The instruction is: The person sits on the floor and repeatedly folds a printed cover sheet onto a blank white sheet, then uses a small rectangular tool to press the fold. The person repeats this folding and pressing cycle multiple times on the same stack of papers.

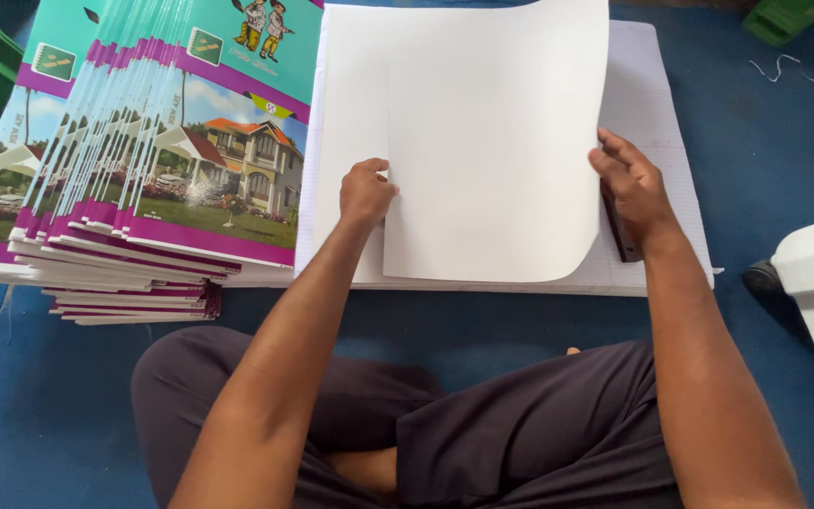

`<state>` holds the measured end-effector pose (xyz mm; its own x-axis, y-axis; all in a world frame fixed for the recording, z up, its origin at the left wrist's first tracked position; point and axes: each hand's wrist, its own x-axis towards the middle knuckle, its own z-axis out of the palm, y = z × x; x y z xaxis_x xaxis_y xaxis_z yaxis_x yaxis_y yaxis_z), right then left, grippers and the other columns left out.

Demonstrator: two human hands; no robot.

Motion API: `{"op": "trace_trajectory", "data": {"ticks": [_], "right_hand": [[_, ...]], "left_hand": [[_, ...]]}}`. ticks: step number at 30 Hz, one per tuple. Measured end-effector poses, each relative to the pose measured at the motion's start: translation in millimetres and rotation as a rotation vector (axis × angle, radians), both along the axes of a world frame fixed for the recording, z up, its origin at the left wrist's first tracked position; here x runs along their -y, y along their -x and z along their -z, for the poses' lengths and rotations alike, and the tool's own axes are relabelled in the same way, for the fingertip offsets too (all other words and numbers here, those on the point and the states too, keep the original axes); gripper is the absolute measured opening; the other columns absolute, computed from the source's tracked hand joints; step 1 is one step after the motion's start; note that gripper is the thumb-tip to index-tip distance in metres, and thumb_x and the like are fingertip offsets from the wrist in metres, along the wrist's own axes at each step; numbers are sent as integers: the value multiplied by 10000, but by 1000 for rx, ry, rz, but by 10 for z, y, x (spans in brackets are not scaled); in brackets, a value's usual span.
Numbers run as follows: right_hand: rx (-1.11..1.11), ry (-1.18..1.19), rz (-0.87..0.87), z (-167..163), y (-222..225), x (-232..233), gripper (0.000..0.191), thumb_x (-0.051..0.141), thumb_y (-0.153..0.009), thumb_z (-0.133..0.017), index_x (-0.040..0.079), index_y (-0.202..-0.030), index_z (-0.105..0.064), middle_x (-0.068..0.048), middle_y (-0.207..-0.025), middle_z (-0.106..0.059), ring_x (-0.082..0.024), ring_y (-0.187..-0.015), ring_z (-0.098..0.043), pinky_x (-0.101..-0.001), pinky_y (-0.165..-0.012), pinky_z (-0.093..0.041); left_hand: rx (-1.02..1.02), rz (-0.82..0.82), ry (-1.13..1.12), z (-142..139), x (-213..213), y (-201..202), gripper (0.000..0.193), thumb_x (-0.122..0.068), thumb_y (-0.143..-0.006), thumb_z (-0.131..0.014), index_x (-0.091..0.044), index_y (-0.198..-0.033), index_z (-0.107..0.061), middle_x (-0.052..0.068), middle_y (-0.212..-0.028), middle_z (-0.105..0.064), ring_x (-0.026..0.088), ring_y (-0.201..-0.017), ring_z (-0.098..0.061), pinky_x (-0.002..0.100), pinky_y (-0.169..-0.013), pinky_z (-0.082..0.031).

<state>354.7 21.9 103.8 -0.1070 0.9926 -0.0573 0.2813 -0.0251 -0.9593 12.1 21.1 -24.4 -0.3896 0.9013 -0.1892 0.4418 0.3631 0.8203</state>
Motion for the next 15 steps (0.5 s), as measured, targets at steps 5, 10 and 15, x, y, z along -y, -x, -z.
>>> {"op": "trace_trajectory", "data": {"ticks": [5,10,15], "right_hand": [[175,-79,-27,61,89,46,775,520,-885,-657,118,-1521,-475,-221,-1513,-507,-354,-1407,-476,-450,-1130,-409],[290,-117,-34,153,138,15,797,569,-826,-669,180,-1501,-500,-207,-1543,-467,-386,-1426,-447,-497,-1126,-435],[407,-180,-75,273,139,-40,734,534,-858,-670,235,-1513,-525,-181,-1602,-393,-424,-1488,-333,-552,-1145,-374]], "left_hand": [[-69,10,86,7,-22,-111,520,-119,-816,-773,-167,-1322,-661,81,-1148,-746,253,-1055,-707,394,-938,-551],[-222,38,17,70,-29,-170,474,-70,-827,-683,-143,-1295,-680,125,-1191,-725,302,-1096,-688,419,-957,-541],[-338,113,17,60,-33,-200,307,-45,-838,-639,-56,-1139,-701,165,-1120,-703,360,-1035,-680,462,-883,-556]]}}
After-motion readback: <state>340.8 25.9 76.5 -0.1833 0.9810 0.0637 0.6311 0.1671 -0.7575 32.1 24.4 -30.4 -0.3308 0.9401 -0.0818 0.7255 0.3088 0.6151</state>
